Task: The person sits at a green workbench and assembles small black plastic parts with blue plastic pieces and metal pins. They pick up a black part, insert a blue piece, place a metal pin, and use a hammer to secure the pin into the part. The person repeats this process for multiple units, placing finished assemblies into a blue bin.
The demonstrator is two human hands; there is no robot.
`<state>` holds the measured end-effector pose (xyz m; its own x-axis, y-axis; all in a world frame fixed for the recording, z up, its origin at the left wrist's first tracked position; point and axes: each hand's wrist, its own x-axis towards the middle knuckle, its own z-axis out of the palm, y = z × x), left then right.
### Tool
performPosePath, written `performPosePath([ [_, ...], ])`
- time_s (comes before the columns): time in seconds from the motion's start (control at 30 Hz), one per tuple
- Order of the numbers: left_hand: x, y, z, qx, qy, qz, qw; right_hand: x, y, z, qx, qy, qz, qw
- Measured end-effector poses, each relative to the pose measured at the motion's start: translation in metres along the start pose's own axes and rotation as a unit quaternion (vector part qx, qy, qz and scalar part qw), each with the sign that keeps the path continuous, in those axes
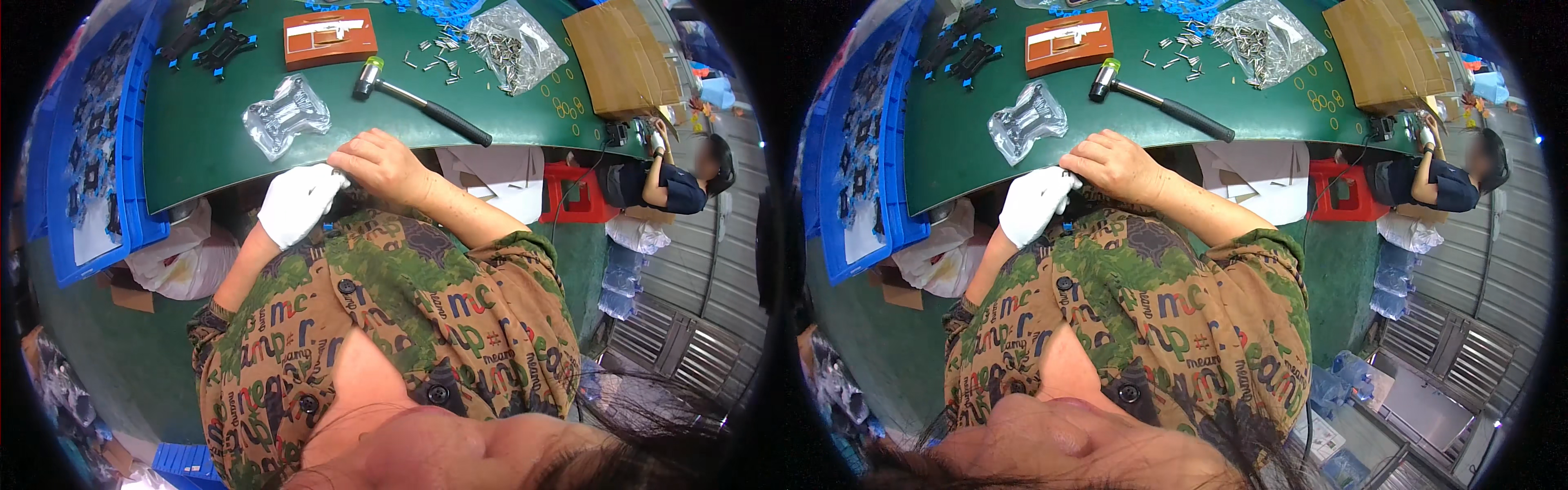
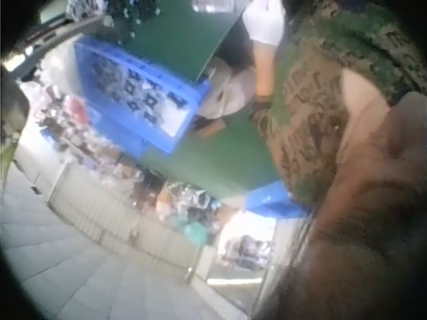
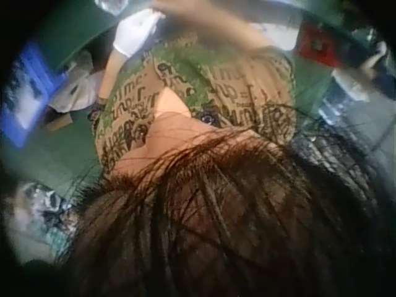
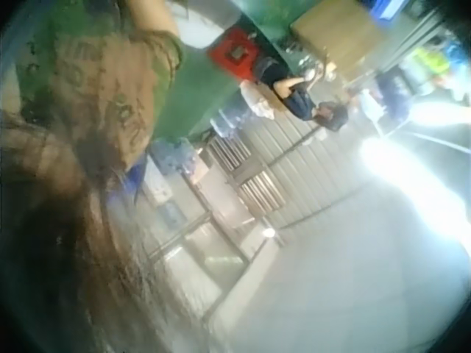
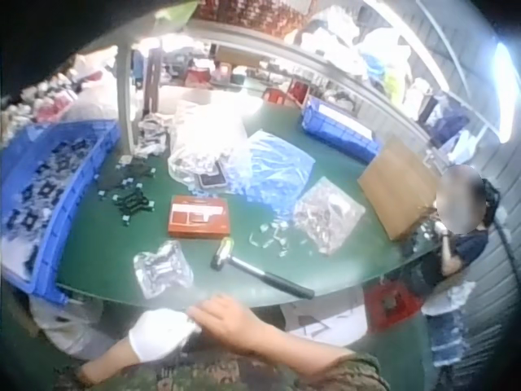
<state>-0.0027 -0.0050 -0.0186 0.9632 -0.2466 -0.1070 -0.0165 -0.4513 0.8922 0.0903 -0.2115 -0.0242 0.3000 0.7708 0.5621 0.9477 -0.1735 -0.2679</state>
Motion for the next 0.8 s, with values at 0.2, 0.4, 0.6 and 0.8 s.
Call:
performPosePath([
  [0.2,-0.003,-0.013,0.004,0.092,-0.028,0.028,0.995,-0.004,-0.001,0.001,-0.003,-0.012,-0.006,1.000],
  [0.4,-0.004,-0.013,0.003,-0.063,-0.024,-0.036,0.997,0.013,0.047,-0.060,-0.086,-0.044,-0.009,0.995],
  [0.6,0.005,-0.009,0.008,-0.118,-0.020,-0.020,0.993,0.026,0.196,-0.097,-0.226,-0.032,0.273,0.935],
  [0.8,0.001,-0.011,0.004,-0.082,-0.021,-0.025,0.996,0.051,0.260,-0.080,-0.277,-0.085,0.350,0.891],
])
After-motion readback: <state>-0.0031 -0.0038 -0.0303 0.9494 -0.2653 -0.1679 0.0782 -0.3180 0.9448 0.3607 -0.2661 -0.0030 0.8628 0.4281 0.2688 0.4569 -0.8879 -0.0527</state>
